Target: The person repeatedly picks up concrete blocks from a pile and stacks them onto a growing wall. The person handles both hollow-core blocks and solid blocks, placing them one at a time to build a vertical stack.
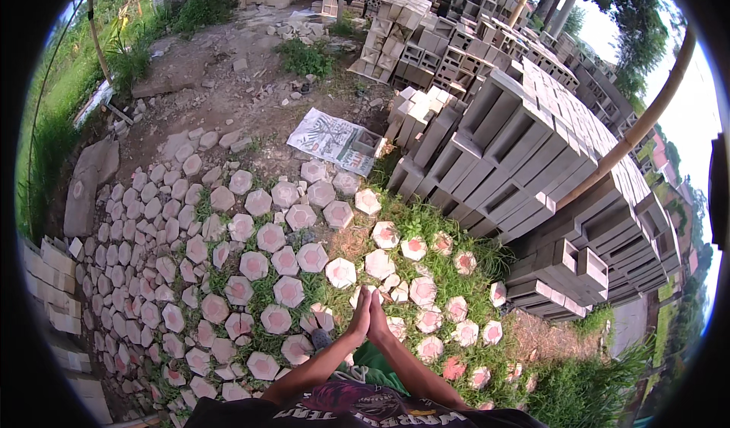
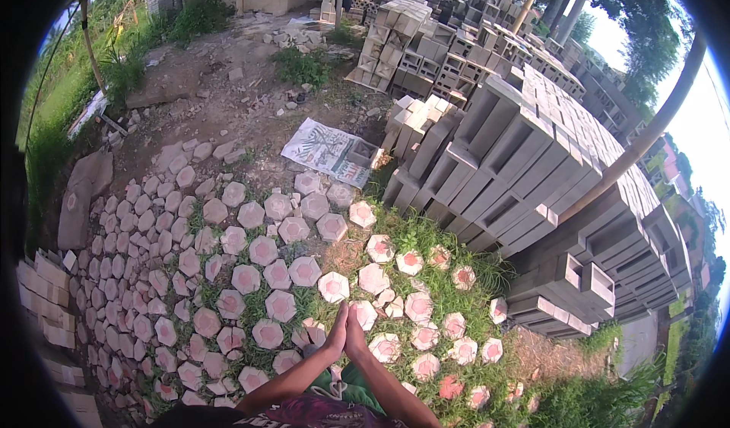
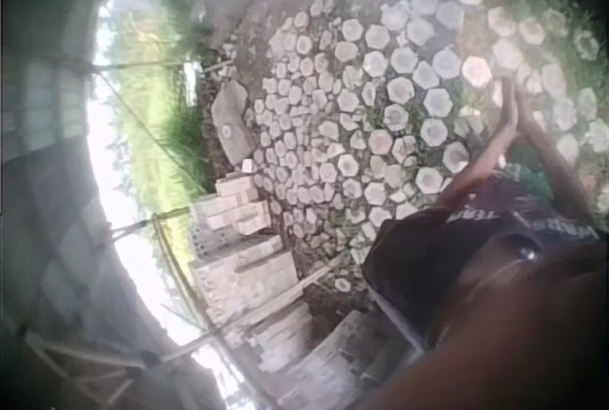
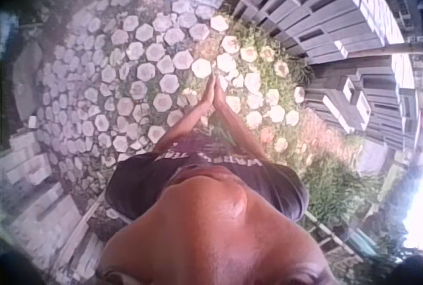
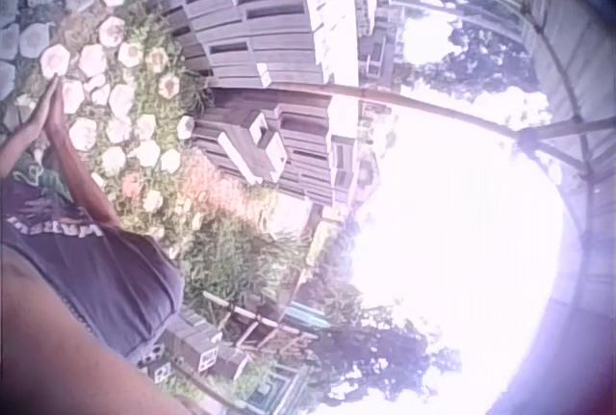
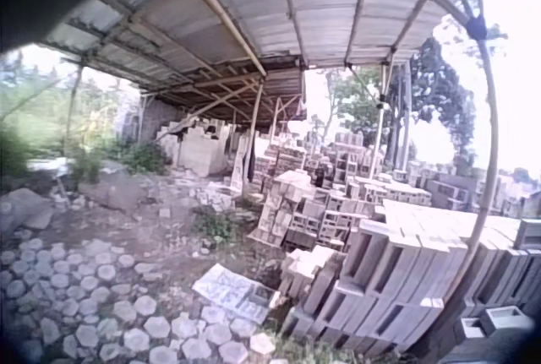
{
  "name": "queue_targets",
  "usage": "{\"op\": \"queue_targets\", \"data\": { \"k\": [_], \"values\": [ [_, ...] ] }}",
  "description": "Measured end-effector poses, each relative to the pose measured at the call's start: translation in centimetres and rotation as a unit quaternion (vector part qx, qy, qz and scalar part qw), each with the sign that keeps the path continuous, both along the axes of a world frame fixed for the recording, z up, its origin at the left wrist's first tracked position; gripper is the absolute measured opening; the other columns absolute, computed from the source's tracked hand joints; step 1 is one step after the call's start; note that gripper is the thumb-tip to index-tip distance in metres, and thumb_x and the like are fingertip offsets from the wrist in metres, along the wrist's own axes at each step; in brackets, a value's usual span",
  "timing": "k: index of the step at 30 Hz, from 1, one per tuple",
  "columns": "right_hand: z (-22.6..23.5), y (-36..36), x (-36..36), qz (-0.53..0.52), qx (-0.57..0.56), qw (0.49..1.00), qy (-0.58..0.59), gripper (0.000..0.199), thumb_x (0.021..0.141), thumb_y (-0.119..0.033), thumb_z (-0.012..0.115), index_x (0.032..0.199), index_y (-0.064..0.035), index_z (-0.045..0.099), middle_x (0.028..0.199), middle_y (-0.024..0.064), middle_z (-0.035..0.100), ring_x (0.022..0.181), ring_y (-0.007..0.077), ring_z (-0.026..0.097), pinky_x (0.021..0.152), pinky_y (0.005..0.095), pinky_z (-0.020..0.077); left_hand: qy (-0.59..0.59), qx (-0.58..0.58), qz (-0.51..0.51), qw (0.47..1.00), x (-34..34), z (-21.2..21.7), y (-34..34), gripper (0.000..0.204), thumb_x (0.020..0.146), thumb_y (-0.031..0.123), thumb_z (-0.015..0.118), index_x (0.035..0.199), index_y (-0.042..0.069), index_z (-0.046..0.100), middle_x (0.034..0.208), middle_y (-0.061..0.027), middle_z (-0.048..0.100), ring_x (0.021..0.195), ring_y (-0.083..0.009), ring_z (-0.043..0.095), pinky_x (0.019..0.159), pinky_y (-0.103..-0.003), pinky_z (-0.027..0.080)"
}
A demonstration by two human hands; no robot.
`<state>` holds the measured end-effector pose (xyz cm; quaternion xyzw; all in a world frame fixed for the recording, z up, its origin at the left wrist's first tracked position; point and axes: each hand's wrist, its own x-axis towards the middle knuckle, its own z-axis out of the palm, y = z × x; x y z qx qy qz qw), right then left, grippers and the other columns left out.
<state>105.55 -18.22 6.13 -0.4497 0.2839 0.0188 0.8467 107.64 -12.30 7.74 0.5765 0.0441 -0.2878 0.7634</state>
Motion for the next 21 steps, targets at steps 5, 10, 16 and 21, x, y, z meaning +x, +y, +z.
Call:
{"op": "queue_targets", "data": {
  "k": [5, 10, 16, 21],
  "values": [
    [2.6, -6.2, 10.5, 0.089, -0.108, 0.990, -0.031, 0.075, 0.098, -0.056, 0.014, 0.145, 0.0014, 0.023, 0.152, 0.0153, 0.023, 0.142, 0.0261, 0.016, 0.115, 0.0339, 0.0112, 0.141, -0.083, 0.051, 0.985, 12.5, -2.0, -7.8, 0.089, 0.087, 0.068, 0.037, 0.145, 0.002, 0.021, 0.149, -0.0157, 0.023, 0.136, -0.0232, 0.028, 0.111, -0.036, 0.021],
    [1.7, -13.7, 22.2, 0.167, -0.249, 0.938, -0.175, 0.071, 0.099, -0.052, 0.015, 0.145, 0.0016, 0.024, 0.151, 0.0176, 0.024, 0.142, 0.0304, 0.016, 0.114, 0.0361, 0.0097, 0.276, -0.110, 0.190, 0.936, 26.1, -8.4, -15.0, 0.070, 0.088, 0.071, 0.034, 0.131, 0.016, 0.042, 0.103, -0.0019, 0.049, 0.094, -0.0168, 0.047, 0.089, -0.034, 0.041],
    [-3.2, -25.4, 36.2, 0.237, -0.365, 0.887, -0.152, 0.064, 0.099, -0.050, 0.017, 0.144, -0.0068, 0.032, 0.151, 0.0164, 0.025, 0.141, 0.0330, 0.017, 0.114, 0.0446, 0.0081, 0.223, -0.147, 0.125, 0.956, 37.3, -3.7, -23.9, 0.091, 0.084, 0.073, 0.038, 0.145, 0.007, 0.023, 0.148, -0.0126, 0.030, 0.134, -0.0235, 0.032, 0.112, -0.041, 0.021],
    [-7.8, -33.1, 45.5, 0.254, -0.391, 0.882, -0.066, 0.053, 0.098, -0.045, 0.032, 0.132, -0.0078, 0.049, 0.135, 0.0200, 0.046, 0.131, 0.0351, 0.036, 0.109, 0.0431, 0.0257, 0.161, -0.095, 0.053, 0.981, 43.7, 2.9, -28.4, 0.081, 0.090, 0.059, 0.044, 0.144, 0.002, 0.026, 0.149, -0.0120, 0.029, 0.135, -0.0259, 0.032, 0.111, -0.042, 0.021]
  ]
}}
